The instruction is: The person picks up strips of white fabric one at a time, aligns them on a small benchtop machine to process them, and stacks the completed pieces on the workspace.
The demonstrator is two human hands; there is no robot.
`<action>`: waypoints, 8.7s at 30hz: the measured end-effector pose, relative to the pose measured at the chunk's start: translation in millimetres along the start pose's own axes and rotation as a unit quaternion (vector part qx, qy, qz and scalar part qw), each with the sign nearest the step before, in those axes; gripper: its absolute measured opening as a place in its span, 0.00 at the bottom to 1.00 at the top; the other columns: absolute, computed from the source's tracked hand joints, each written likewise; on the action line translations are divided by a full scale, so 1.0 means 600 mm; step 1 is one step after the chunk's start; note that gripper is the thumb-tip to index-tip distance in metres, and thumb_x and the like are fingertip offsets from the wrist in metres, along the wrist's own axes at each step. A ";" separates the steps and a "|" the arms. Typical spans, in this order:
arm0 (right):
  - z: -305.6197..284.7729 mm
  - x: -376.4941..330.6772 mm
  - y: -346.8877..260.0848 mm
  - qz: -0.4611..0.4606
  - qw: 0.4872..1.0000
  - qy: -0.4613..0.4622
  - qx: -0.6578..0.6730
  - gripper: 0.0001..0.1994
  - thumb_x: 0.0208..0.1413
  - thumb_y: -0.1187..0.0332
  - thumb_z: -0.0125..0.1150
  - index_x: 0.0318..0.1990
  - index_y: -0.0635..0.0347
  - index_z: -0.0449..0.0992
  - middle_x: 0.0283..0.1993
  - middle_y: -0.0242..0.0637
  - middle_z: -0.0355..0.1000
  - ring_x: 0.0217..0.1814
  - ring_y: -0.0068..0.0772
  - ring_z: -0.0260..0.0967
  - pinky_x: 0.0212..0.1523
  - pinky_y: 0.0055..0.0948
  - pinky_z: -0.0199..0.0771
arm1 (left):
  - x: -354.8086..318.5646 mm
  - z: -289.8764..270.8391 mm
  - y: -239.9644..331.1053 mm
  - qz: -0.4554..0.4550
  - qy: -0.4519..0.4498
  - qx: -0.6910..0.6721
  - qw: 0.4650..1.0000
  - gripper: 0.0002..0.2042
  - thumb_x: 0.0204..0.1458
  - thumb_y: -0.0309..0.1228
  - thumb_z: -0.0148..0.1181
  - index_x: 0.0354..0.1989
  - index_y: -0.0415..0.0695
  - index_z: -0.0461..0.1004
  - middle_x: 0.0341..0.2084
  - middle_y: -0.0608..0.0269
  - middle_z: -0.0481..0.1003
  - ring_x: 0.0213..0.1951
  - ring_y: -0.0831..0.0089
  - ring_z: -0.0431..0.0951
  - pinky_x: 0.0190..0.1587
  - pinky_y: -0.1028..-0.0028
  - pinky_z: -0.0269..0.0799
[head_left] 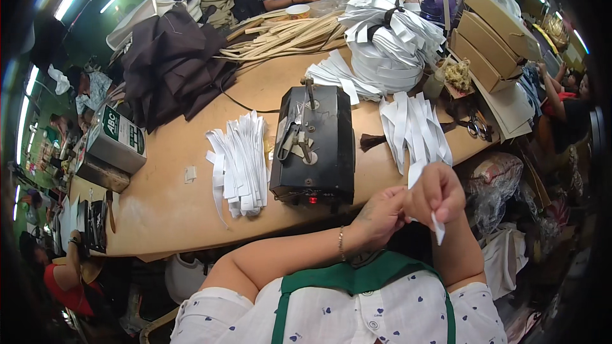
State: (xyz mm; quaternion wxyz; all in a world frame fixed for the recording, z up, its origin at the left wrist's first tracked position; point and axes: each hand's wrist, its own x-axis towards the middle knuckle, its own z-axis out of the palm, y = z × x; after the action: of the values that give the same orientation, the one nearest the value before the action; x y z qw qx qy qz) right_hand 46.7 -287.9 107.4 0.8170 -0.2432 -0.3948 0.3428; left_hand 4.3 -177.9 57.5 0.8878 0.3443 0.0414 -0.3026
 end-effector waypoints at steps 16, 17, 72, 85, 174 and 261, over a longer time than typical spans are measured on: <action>-0.040 -0.016 -0.025 0.040 0.878 0.410 -0.243 0.08 0.44 0.74 0.56 0.32 0.67 0.70 0.28 0.32 0.69 0.29 0.17 0.63 0.32 0.15 0.64 | 0.011 0.018 0.042 0.255 0.023 0.563 0.786 0.12 0.49 0.34 0.47 0.23 0.36 0.67 0.15 0.56 0.67 0.19 0.66 0.67 0.23 0.72 0.61; -0.042 -0.008 -0.023 0.030 0.878 0.407 -0.249 0.08 0.43 0.74 0.56 0.32 0.67 0.70 0.28 0.32 0.69 0.29 0.17 0.64 0.32 0.15 0.64 | -0.009 0.023 0.055 0.201 -0.009 0.621 0.758 0.12 0.49 0.34 0.47 0.25 0.35 0.67 0.18 0.54 0.68 0.22 0.62 0.69 0.24 0.70 0.62; -0.102 0.086 -0.066 -0.079 0.692 0.497 -0.518 0.08 0.45 0.69 0.55 0.29 0.66 0.70 0.25 0.32 0.67 0.26 0.17 0.61 0.28 0.15 0.60 | -0.313 -0.191 0.231 0.476 0.493 0.345 0.641 0.06 0.50 0.31 0.46 0.31 0.40 0.63 0.13 0.72 0.61 0.13 0.88 0.58 0.14 0.87 0.52; 0.080 0.140 0.057 -0.062 0.938 0.238 -0.245 0.14 0.55 0.62 0.40 0.41 0.64 0.63 0.18 0.28 0.61 0.17 0.12 0.54 0.18 0.10 0.52 | -0.179 0.019 0.162 0.379 0.055 0.755 0.532 0.10 0.40 0.24 0.56 0.31 0.36 0.65 0.19 0.60 0.67 0.17 0.68 0.67 0.19 0.77 0.62; -0.089 0.202 0.056 0.075 0.939 0.308 -0.134 0.05 0.40 0.77 0.58 0.25 0.66 0.67 0.23 0.35 0.67 0.21 0.21 0.66 0.22 0.16 0.69 | -0.323 -0.417 0.095 0.301 0.601 0.638 0.376 0.11 0.44 0.31 0.51 0.30 0.35 0.68 0.37 0.47 0.63 0.41 0.57 0.63 0.44 0.67 0.58; 0.098 0.108 0.051 0.252 0.931 0.090 -0.247 0.15 0.54 0.60 0.40 0.32 0.64 0.66 0.16 0.28 0.59 0.15 0.16 0.57 0.15 0.16 0.55 | -0.234 -0.004 0.207 0.423 0.112 0.542 0.717 0.24 0.37 0.35 0.62 0.42 0.37 0.64 0.41 0.54 0.65 0.24 0.82 0.68 0.24 0.85 0.61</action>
State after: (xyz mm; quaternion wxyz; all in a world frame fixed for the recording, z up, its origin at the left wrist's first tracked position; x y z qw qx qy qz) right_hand 16.8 -211.7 151.6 0.6496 -0.5590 -0.3176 0.4058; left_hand -39.4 -33.0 167.9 0.5733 0.7798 -0.1804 0.1752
